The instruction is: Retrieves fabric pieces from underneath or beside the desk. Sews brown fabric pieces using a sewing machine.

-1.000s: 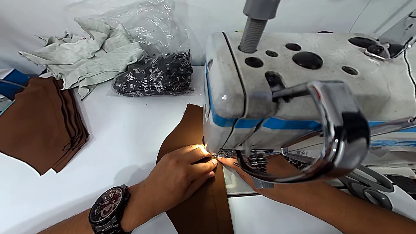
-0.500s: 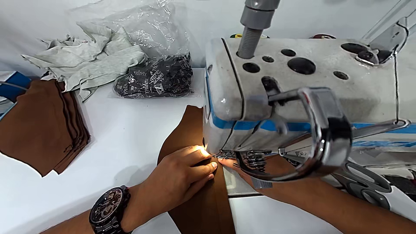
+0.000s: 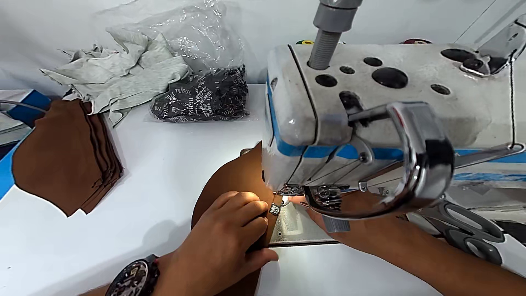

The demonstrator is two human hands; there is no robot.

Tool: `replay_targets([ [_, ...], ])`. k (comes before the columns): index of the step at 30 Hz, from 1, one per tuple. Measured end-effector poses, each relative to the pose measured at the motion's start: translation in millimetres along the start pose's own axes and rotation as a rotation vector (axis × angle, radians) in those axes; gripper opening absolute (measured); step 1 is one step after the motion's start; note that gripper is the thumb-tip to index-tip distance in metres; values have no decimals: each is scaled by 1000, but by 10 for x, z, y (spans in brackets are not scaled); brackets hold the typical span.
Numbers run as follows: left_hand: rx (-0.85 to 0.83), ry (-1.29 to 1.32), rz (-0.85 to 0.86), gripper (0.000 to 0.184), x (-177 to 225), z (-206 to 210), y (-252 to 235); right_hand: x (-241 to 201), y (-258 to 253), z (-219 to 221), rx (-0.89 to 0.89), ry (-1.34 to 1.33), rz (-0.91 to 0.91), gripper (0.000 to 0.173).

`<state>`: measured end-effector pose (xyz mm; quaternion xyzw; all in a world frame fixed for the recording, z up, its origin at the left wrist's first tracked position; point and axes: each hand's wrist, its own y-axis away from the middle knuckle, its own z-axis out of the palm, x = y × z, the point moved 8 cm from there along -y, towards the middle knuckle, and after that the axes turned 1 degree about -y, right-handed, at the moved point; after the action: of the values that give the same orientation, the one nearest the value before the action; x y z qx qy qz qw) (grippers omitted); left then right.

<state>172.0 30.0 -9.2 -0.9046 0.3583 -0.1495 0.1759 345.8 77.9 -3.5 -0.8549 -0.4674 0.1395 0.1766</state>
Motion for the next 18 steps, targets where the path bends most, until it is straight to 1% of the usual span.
replay_targets([
  [3,24,-14,-7,27,87,-1,9,-62,8,164,-53,-52,-9,29],
  [6,42,118,-12,22,66,-7,23,-94,-31,286,-119,-112,45,34],
  [8,46,277,-113,19,-71,-21,9,-93,-58,297,-122,-136,66,33],
  [12,24,599,-394,13,-398,2,-1,-104,-82,263,-122,-218,81,40],
  [14,4,663,-476,12,-462,19,-7,-102,-77,274,-131,-243,79,42],
  [18,-16,717,-550,11,-501,40,-11,-67,-53,326,-159,-200,112,34],
])
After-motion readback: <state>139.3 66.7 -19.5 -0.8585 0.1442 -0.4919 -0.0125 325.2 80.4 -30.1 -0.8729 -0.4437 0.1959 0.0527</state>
